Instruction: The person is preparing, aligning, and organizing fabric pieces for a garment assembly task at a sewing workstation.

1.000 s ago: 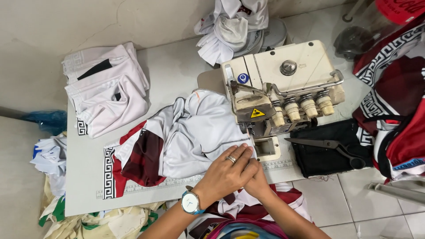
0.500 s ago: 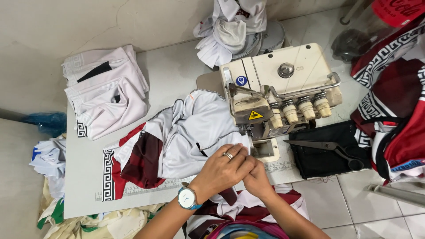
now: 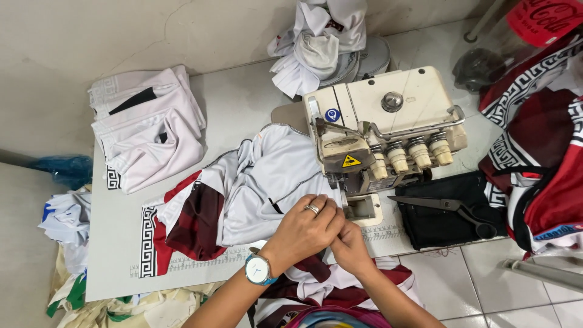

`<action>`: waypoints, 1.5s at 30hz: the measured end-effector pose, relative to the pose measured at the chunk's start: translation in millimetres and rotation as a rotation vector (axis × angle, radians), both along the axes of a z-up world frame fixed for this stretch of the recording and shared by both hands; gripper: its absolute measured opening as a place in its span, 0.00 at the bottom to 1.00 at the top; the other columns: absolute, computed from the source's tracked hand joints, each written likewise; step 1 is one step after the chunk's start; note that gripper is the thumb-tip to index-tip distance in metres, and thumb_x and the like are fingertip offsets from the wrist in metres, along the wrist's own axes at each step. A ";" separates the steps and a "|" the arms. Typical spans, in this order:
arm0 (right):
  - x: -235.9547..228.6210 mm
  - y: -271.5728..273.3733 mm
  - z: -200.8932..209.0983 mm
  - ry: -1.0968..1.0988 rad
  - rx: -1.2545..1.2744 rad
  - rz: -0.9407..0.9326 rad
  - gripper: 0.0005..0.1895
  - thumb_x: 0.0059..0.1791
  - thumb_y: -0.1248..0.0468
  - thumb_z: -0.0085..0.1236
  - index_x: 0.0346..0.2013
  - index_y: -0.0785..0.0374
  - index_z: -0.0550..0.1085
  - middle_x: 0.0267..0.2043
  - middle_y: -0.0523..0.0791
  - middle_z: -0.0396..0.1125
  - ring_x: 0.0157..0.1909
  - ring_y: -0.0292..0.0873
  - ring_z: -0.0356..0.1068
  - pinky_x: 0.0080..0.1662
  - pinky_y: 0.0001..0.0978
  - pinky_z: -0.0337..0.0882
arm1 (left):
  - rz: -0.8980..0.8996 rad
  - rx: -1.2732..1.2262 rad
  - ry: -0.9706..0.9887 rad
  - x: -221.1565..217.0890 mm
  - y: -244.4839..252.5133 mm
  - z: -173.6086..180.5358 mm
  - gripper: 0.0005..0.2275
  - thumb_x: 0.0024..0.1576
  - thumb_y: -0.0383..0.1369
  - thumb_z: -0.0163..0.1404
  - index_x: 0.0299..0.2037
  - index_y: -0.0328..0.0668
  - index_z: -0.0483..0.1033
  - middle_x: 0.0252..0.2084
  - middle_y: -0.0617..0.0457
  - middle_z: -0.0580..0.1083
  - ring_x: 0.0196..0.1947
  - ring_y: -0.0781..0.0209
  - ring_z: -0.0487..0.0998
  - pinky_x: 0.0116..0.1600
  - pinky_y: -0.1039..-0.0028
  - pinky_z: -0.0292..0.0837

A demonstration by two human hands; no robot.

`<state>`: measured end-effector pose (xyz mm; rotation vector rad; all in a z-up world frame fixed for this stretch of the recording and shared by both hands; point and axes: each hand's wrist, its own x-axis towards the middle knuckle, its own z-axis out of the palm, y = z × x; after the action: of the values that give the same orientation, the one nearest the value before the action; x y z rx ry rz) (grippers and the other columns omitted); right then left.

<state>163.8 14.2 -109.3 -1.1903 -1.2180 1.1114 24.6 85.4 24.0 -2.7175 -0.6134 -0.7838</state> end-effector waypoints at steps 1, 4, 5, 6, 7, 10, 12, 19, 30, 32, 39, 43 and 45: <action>0.1 -0.1 0.1 -0.004 -0.017 -0.001 0.07 0.49 0.68 0.52 0.27 0.62 0.73 0.24 0.40 0.69 0.28 0.31 0.64 0.28 0.25 0.65 | 0.031 0.027 0.016 0.5 0.1 0.1 0.04 0.62 0.22 0.49 0.38 0.38 0.77 0.38 0.48 0.77 0.42 0.53 0.78 0.49 0.67 0.73; 0.1 -0.2 -1.3 -0.009 -0.040 -0.002 0.10 0.50 0.68 0.54 0.24 0.61 0.71 0.21 0.37 0.64 0.25 0.29 0.59 0.26 0.25 0.59 | 0.087 0.067 0.041 2.1 1.2 -2.5 0.04 0.62 0.24 0.49 0.38 0.41 0.77 0.36 0.50 0.75 0.41 0.54 0.77 0.47 0.68 0.71; 0.0 -0.5 -2.2 -0.008 -0.048 -0.006 0.12 0.50 0.68 0.55 0.22 0.60 0.69 0.19 0.36 0.62 0.24 0.28 0.57 0.25 0.24 0.57 | 0.108 0.077 0.052 2.7 1.5 -4.1 0.03 0.62 0.26 0.50 0.37 0.43 0.77 0.35 0.52 0.75 0.40 0.55 0.76 0.47 0.69 0.71; -0.1 -0.1 -3.2 -0.011 -0.046 -0.003 0.12 0.50 0.68 0.55 0.22 0.60 0.69 0.19 0.36 0.62 0.24 0.28 0.57 0.25 0.24 0.57 | 0.113 0.079 0.049 3.8 2.0 -6.5 0.03 0.62 0.26 0.50 0.37 0.43 0.77 0.35 0.52 0.75 0.40 0.55 0.76 0.47 0.69 0.71; -0.1 0.2 -4.2 -0.006 -0.054 0.000 0.12 0.50 0.69 0.54 0.22 0.59 0.69 0.19 0.36 0.62 0.24 0.29 0.57 0.25 0.25 0.57 | 0.131 0.083 0.046 4.9 2.5 -8.9 0.04 0.61 0.25 0.50 0.36 0.43 0.77 0.34 0.52 0.74 0.39 0.55 0.75 0.45 0.69 0.70; 0.1 0.7 -11.7 0.001 -0.059 0.011 0.12 0.50 0.70 0.52 0.22 0.58 0.68 0.19 0.36 0.62 0.24 0.29 0.56 0.25 0.26 0.56 | 0.177 0.076 0.059 8.2 3.5 -11.2 0.04 0.58 0.24 0.50 0.36 0.44 0.78 0.34 0.53 0.73 0.36 0.56 0.73 0.43 0.69 0.69; -0.1 0.9 -15.5 0.003 -0.057 0.019 0.12 0.49 0.70 0.52 0.21 0.59 0.68 0.19 0.36 0.62 0.25 0.28 0.56 0.25 0.26 0.56 | 0.206 0.063 0.075 11.1 4.6 -14.9 0.05 0.57 0.25 0.51 0.37 0.45 0.78 0.34 0.54 0.73 0.35 0.56 0.72 0.43 0.69 0.69; 0.1 -1.4 -10.4 0.008 -0.078 0.032 0.13 0.51 0.68 0.55 0.22 0.58 0.68 0.18 0.35 0.59 0.23 0.29 0.53 0.25 0.26 0.54 | 0.302 0.063 -0.040 15.6 3.0 -19.8 0.07 0.54 0.24 0.53 0.28 0.50 0.75 0.30 0.56 0.72 0.34 0.57 0.74 0.40 0.69 0.69; -25.0 -0.8 12.9 0.038 -0.270 0.042 0.16 0.53 0.56 0.54 0.43 0.65 0.80 0.44 0.41 0.77 0.50 0.37 0.73 0.50 0.33 0.73 | 0.942 -0.519 -0.492 -167.1 -61.6 -89.1 0.39 0.53 0.60 0.52 0.67 0.38 0.65 0.62 0.35 0.63 0.61 0.38 0.67 0.59 0.52 0.72; -34.8 -0.1 23.2 0.038 -0.300 0.082 0.21 0.52 0.54 0.53 0.51 0.66 0.79 0.51 0.45 0.76 0.58 0.41 0.73 0.56 0.34 0.74 | 1.115 -0.656 -0.288 -203.9 -71.8 -115.8 0.20 0.59 0.37 0.55 0.61 0.47 0.69 0.52 0.40 0.65 0.32 0.39 0.76 0.27 0.54 0.75; -28.1 -11.2 -16.0 -0.017 -0.291 0.030 0.20 0.54 0.52 0.56 0.22 0.55 0.64 0.26 0.35 0.55 0.32 0.33 0.56 0.35 0.29 0.58 | 0.851 -1.027 -1.229 -198.6 -22.0 19.8 0.05 0.65 0.33 0.47 0.41 0.42 0.65 0.15 0.48 0.70 0.11 0.64 0.72 0.20 0.77 0.69; -23.9 -17.8 -16.3 -0.038 -0.224 0.030 0.21 0.55 0.53 0.54 0.21 0.55 0.61 0.27 0.34 0.55 0.32 0.31 0.56 0.35 0.27 0.58 | 0.659 -0.200 -0.817 -197.2 50.7 50.5 0.12 0.70 0.32 0.47 0.57 0.34 0.61 0.55 0.41 0.62 0.57 0.47 0.60 0.61 0.61 0.63; -23.0 -18.4 -13.1 -0.045 -0.194 0.035 0.23 0.55 0.53 0.54 0.21 0.54 0.58 0.27 0.34 0.54 0.31 0.31 0.55 0.34 0.27 0.57 | 0.558 -0.193 -0.723 -185.5 71.2 36.3 0.22 0.73 0.36 0.43 0.74 0.37 0.53 0.74 0.38 0.56 0.78 0.41 0.52 0.78 0.57 0.61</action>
<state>140.9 -4.1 -122.4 -1.3515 -1.1892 1.2569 -160.8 156.7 60.3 -2.1478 -1.5690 -1.5861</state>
